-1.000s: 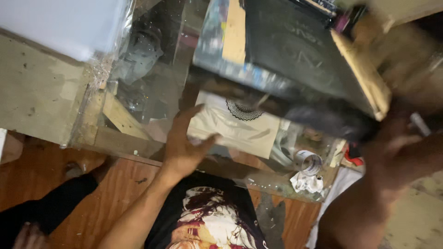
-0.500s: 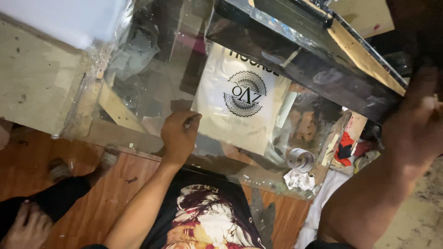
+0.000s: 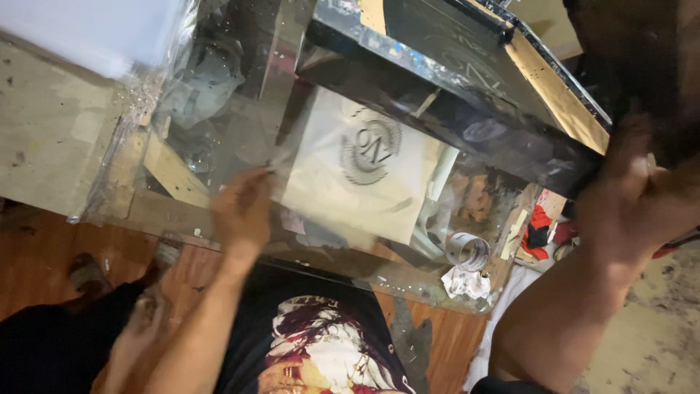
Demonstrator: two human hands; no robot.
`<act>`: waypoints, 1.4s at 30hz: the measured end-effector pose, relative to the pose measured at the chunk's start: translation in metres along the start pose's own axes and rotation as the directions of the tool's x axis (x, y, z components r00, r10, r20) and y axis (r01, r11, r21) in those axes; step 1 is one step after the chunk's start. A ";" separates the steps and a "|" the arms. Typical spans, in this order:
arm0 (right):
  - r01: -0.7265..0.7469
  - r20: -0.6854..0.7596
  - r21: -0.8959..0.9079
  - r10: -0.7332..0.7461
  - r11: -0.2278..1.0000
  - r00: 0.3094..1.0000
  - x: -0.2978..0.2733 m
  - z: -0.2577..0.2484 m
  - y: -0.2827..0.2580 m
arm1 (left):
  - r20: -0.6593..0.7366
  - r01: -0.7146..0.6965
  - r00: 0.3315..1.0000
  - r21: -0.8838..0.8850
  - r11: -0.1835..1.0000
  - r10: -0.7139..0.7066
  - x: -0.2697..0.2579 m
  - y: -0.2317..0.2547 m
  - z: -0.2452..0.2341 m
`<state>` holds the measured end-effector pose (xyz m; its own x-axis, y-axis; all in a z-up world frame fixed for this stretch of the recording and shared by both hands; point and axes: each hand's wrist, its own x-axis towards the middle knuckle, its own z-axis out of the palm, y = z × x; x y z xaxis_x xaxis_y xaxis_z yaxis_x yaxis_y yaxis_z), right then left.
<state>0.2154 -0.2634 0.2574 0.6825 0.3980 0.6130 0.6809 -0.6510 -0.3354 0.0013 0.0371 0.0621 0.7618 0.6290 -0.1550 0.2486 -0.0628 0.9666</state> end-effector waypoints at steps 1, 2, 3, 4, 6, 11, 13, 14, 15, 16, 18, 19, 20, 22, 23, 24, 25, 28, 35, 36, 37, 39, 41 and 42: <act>-0.003 0.001 0.003 0.003 1.000 1.000 -0.007 0.001 0.007 | 0.000 0.002 1.000 0.004 1.000 -0.002 0.005 -0.002 -0.013; -0.026 -0.040 0.038 0.028 0.999 0.999 -0.014 0.002 0.014 | -0.053 0.047 0.997 -0.038 0.998 -0.049 0.011 -0.004 -0.026; -0.046 -0.082 0.075 0.052 0.996 0.995 -0.020 0.003 0.020 | -0.104 0.088 0.990 -0.083 0.993 -0.097 0.017 -0.005 -0.040; -0.048 -0.082 0.079 0.054 0.996 0.995 -0.018 0.004 0.006 | -0.106 0.088 0.990 -0.079 0.993 -0.096 0.021 -0.027 -0.060; -0.001 -0.086 -0.132 -0.010 0.991 0.996 -0.011 0.006 -0.022 | -0.187 0.088 0.980 0.100 0.991 -0.068 0.033 -0.072 -0.100; 0.160 -0.097 -0.256 -0.189 0.954 0.977 -0.049 0.021 -0.020 | -0.230 -0.115 0.944 0.441 0.890 0.236 0.016 -0.025 -0.135; 0.176 -0.101 -0.288 -0.213 0.941 0.972 -0.074 0.028 -0.021 | -0.244 -0.149 0.905 0.585 0.797 0.348 0.001 -0.006 -0.112; 0.129 -0.067 -0.267 -0.152 0.955 0.986 -0.089 0.032 -0.022 | -0.184 -0.153 0.951 0.423 0.893 0.250 -0.008 -0.001 -0.094; 0.083 -0.027 -0.241 -0.092 0.967 0.995 -0.102 0.035 -0.025 | -0.106 -0.128 0.982 0.252 0.959 0.159 -0.020 0.004 -0.076; 0.084 -0.022 -0.237 -0.092 0.968 0.996 -0.109 0.037 -0.031 | -0.109 -0.123 0.982 0.254 0.959 0.154 -0.031 0.017 -0.055; -0.005 0.105 -0.148 0.020 0.989 0.994 -0.121 0.042 -0.042 | 0.399 0.431 0.840 -0.076 0.899 -0.369 -0.053 0.041 -0.011; -0.002 0.110 -0.143 0.018 0.990 0.994 -0.129 0.046 -0.039 | 0.394 0.434 0.840 -0.077 0.897 -0.373 -0.062 0.032 -0.004; -0.058 0.247 -0.157 0.096 0.986 0.964 -0.136 0.049 -0.034 | 0.434 0.612 0.756 -0.202 0.765 -0.490 -0.071 0.023 0.004; -0.115 0.368 -0.189 0.179 0.975 0.912 -0.142 0.057 -0.035 | 0.499 0.751 0.650 -0.303 0.587 -0.573 -0.084 -0.009 0.017; -0.097 0.445 -0.179 0.169 0.979 0.879 -0.139 0.062 -0.041 | 0.446 0.749 0.662 -0.375 0.546 -0.602 -0.091 -0.032 0.021; -0.081 0.519 -0.167 0.157 0.983 0.840 -0.137 0.069 -0.046 | 0.393 0.739 0.669 -0.446 0.505 -0.631 -0.097 -0.056 0.024; -0.087 0.534 -0.166 0.163 0.982 0.830 -0.144 0.076 -0.045 | 0.391 0.749 0.656 -0.442 0.494 -0.645 -0.099 -0.055 0.023; 0.042 0.506 -0.252 0.095 0.967 0.857 -0.149 0.107 -0.035 | 0.440 0.728 0.685 -0.443 0.523 -0.581 -0.090 -0.058 0.023; 0.086 0.526 -0.312 0.097 0.946 0.845 -0.092 0.179 0.044 | 0.398 0.729 0.684 -0.398 0.557 -0.611 -0.085 -0.057 0.020; 0.105 0.526 -0.331 0.091 0.938 0.846 -0.079 0.192 0.061 | 0.378 0.712 0.702 -0.412 0.569 -0.604 -0.087 -0.061 0.021; 0.106 0.526 -0.329 0.089 0.938 0.846 -0.063 0.204 0.075 | 0.376 0.710 0.703 -0.413 0.570 -0.604 -0.086 -0.063 0.022; 0.107 0.461 -0.268 0.030 0.957 0.887 -0.033 0.228 0.103 | 0.343 0.704 0.710 -0.361 0.611 -0.616 -0.087 -0.068 0.023; 0.097 0.462 -0.263 0.037 0.960 0.886 -0.010 0.242 0.118 | 0.334 0.681 0.732 -0.389 0.620 -0.594 -0.084 -0.068 0.028; 0.087 0.462 -0.258 0.044 0.962 0.886 0.001 0.250 0.125 | 0.326 0.657 0.753 -0.417 0.628 -0.571 -0.081 -0.068 0.030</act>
<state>0.3680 -0.1832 0.0377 0.7573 0.6225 0.1974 0.6459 -0.7587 -0.0849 -0.0594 -0.0335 0.0032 0.6267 0.2571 -0.7356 0.4071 0.6969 0.5904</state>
